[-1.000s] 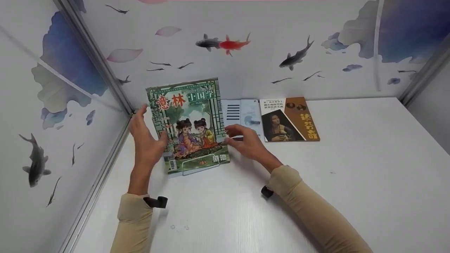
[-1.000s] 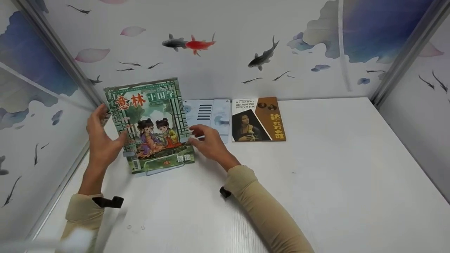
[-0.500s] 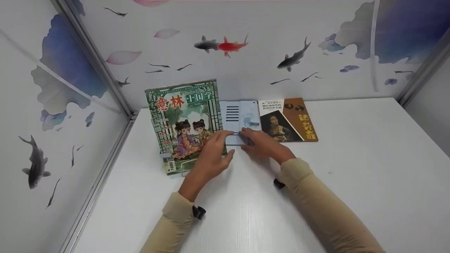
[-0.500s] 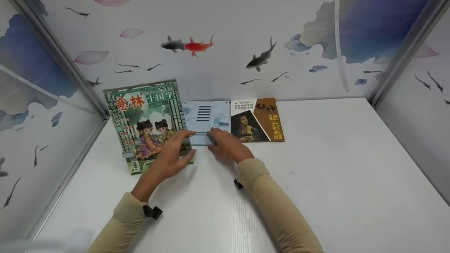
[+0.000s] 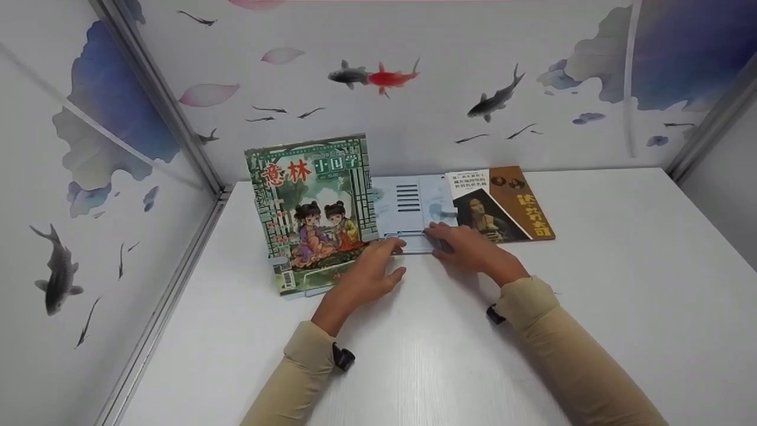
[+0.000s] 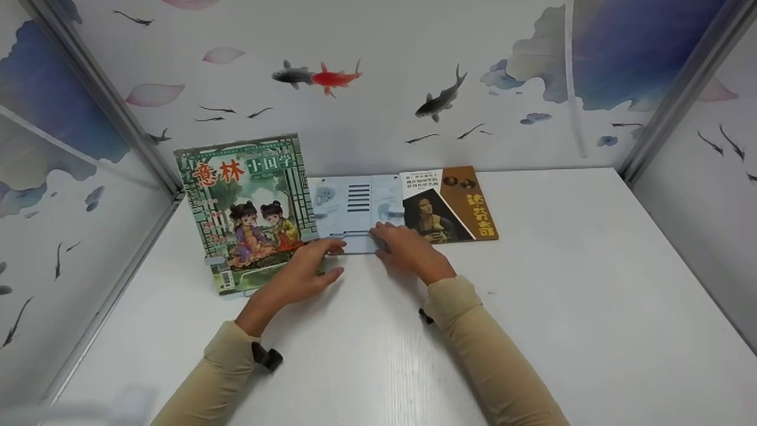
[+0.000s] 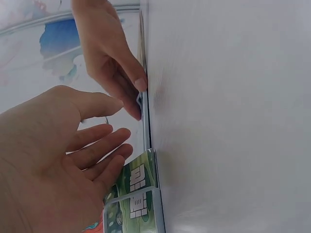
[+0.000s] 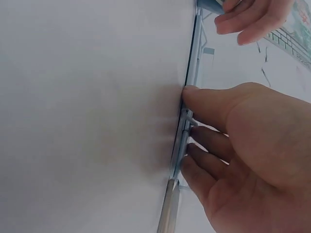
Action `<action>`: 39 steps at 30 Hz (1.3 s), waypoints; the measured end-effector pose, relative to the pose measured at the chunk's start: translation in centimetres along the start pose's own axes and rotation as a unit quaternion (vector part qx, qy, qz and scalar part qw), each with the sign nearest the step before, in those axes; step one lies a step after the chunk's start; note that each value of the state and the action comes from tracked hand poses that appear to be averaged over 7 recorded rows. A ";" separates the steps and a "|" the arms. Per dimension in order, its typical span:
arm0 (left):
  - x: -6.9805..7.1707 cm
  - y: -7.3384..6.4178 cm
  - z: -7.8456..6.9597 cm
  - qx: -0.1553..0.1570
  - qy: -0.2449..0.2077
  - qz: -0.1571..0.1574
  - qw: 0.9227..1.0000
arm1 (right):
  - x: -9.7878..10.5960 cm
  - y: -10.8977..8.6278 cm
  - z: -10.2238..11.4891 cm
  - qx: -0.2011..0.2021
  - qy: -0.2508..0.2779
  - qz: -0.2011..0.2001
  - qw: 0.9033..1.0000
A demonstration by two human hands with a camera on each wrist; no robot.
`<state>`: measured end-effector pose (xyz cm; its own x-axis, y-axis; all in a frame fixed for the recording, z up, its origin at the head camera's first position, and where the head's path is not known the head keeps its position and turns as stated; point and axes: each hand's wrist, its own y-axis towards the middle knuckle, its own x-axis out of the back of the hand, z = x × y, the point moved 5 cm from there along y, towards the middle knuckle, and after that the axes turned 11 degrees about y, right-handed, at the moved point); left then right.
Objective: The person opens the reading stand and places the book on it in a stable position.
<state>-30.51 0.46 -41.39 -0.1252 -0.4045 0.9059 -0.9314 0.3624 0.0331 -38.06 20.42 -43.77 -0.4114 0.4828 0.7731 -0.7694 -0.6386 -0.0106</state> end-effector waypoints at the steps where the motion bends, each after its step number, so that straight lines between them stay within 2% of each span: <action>1: -0.1 0.0 0.1 0.001 -0.003 0.003 1.000 | 0.1 -0.5 -0.1 -0.002 -0.006 0.002 1.000; 5: -0.2 0.2 0.2 0.012 -0.015 0.012 1.000 | 0.5 -2.2 -0.5 -0.006 -0.014 -0.002 1.000; 9: -0.2 0.5 0.1 0.005 -0.012 0.008 1.000 | 0.9 -3.7 -1.0 -0.008 -0.008 -0.006 1.000; 17: -0.4 0.7 -0.3 0.008 -0.011 0.015 1.000 | 1.4 -7.7 -2.3 -0.048 0.018 0.003 0.999; 24: -0.7 0.3 -1.0 -0.017 0.009 0.002 1.000 | 0.6 -10.7 -0.4 -0.049 0.015 0.026 0.998; 27: -1.1 -0.2 -1.5 -0.022 -0.016 0.022 0.999 | 0.3 -11.6 0.5 -0.058 0.021 0.034 0.998; 31: -1.8 -0.8 -2.4 -0.017 -0.063 0.056 0.996 | 0.4 -12.3 1.1 -0.046 0.024 0.008 0.999; 35: -2.0 -0.9 -2.7 0.008 -0.108 0.057 0.992 | 0.8 -12.1 0.8 -0.038 0.031 -0.019 0.999; 39: -2.5 -1.0 -2.6 0.012 -0.150 0.055 0.987 | 1.2 -12.2 0.2 -0.020 0.052 -0.019 0.998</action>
<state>-28.38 3.30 -42.56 -0.3186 -0.5955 0.7375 -0.9139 0.3995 -0.0721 -29.08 28.66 -42.52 -0.4282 0.5665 0.7041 -0.8037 -0.5949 -0.0102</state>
